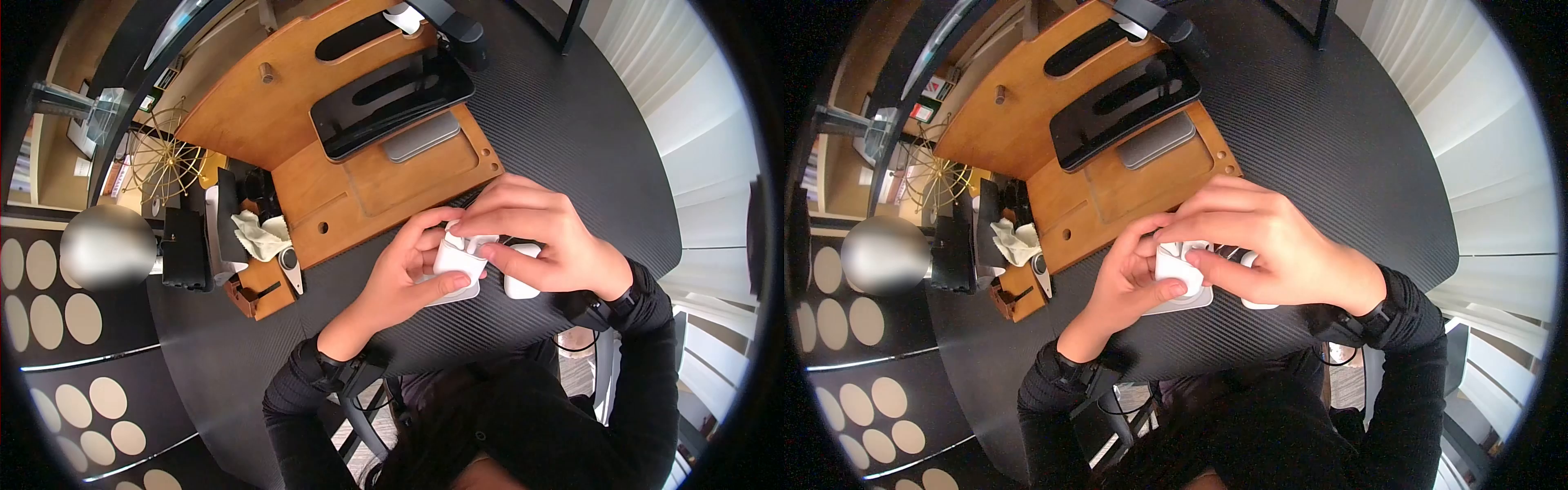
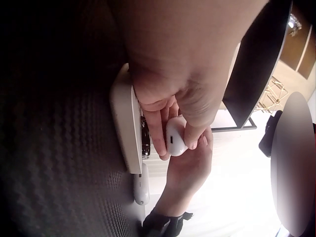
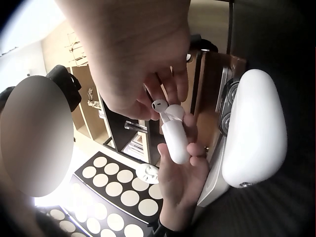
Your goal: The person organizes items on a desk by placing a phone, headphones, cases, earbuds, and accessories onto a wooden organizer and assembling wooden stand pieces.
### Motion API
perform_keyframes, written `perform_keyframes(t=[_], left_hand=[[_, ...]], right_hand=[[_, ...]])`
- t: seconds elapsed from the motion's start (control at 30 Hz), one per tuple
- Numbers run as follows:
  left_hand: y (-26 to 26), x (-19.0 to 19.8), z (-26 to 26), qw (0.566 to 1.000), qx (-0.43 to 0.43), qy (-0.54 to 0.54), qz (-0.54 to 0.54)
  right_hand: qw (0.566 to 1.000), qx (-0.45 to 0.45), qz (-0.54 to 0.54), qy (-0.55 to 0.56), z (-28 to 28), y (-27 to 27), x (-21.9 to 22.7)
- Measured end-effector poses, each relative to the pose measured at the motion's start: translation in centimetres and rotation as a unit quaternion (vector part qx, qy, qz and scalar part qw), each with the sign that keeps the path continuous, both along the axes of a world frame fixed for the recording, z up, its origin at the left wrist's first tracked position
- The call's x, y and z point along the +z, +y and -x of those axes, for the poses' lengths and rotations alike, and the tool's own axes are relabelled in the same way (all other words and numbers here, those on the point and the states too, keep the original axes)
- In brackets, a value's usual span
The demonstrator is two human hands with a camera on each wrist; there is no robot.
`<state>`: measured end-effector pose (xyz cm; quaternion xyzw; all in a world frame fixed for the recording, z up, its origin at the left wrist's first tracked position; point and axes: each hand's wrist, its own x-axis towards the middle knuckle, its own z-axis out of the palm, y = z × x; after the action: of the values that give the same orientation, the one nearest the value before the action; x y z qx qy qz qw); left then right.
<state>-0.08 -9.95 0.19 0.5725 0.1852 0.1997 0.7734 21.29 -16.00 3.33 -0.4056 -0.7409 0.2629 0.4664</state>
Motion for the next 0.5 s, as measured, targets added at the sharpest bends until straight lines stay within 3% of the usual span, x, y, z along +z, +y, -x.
perform_keyframes(t=[0.13, 0.3, 0.43, 0.5], left_hand=[[-0.3, -0.2, 0.0, 0.998, 0.022, -0.042, 0.041], [0.0, -0.3, -0.1, 0.998, 0.005, -0.053, 0.032], [0.0, 0.3, 0.0, 0.999, 0.018, -0.014, 0.037], [0.1, 0.1, 0.0, 1.0, 0.01, -0.014, 0.027]], right_hand=[[0.998, 0.019, -0.038, -0.044, -0.1, 0.1, 0.1], [0.998, -0.064, 0.013, 0.018, 0.5, -0.2, 0.5], [0.998, -0.053, 0.031, 0.007, -0.2, -0.1, 0.3], [0.999, -0.008, -0.027, -0.029, -0.4, 0.2, 0.3]])
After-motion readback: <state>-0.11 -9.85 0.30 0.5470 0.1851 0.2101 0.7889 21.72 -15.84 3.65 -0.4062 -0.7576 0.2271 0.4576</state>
